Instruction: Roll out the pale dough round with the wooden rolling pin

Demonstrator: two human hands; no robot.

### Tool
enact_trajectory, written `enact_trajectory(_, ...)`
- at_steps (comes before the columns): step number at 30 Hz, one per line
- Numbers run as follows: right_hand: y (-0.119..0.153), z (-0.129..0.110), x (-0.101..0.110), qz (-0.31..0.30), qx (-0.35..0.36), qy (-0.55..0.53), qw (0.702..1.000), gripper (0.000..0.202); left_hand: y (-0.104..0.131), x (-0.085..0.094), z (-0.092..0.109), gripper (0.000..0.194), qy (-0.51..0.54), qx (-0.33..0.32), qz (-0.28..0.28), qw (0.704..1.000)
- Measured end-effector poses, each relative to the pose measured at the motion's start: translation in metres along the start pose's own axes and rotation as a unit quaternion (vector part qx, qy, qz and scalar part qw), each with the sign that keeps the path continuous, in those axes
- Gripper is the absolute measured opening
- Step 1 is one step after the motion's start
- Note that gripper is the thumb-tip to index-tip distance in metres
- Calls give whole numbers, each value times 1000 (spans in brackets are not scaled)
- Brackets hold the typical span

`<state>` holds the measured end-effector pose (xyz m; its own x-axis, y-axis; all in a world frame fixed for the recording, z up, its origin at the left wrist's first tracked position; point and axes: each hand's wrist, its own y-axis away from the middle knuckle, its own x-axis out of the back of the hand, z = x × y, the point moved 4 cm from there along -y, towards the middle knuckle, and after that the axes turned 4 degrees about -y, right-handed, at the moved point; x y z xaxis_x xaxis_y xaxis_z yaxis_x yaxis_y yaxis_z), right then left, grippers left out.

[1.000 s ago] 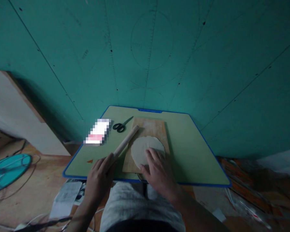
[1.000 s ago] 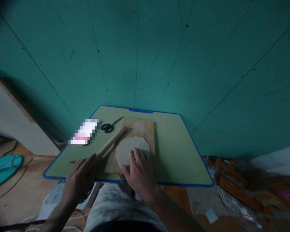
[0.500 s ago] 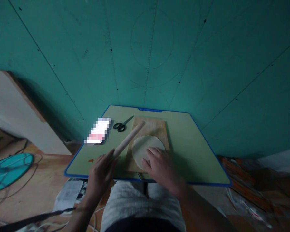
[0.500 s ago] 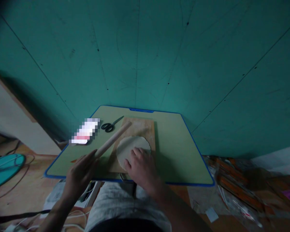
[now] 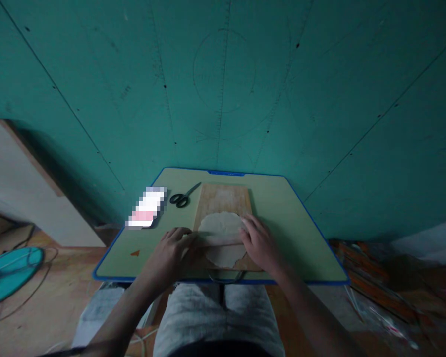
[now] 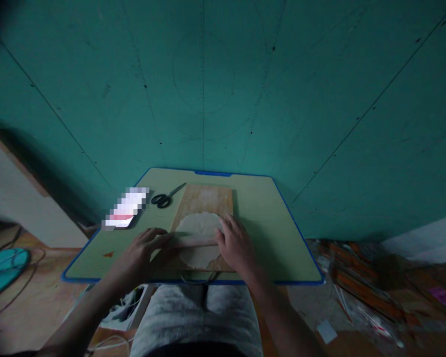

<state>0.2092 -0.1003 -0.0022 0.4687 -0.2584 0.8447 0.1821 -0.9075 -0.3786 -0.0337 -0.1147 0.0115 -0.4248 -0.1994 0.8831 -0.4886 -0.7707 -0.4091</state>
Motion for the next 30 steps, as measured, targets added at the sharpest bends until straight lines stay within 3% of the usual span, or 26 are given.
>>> enact_trajectory(6, 7, -4, -7, -18, -10, 42, 999, 44, -34, -20, 17, 33, -138, 54, 21, 989)
enact_trajectory(9, 6, -5, -5, -23, -12, 53, 998, 44, -48, -29, 20, 42, -156, 77, 35, 984)
enact_trajectory(15, -10, -2, -6, -11, -19, 69, 997, 43, -59, -34, 16, 40, -169, 81, 40, 981)
enact_trajectory(19, -26, 3, -8, -33, -32, 80, 996, 42, -69, -38, 10, 39, -170, 111, -2, 979)
enact_trajectory(23, -42, 12, -11, -106, -80, 75, 988, 46, -84, -42, 2, 38, -188, 136, -55, 971)
enact_trajectory(27, -62, 21, -14, -160, -118, 63, 978, 52, -100, -41, -6, 36, -184, 151, -69, 969)
enact_trajectory(30, -79, 29, -17, -156, -147, 62, 975, 52, -114, -42, -13, 36, -176, 165, -75, 967)
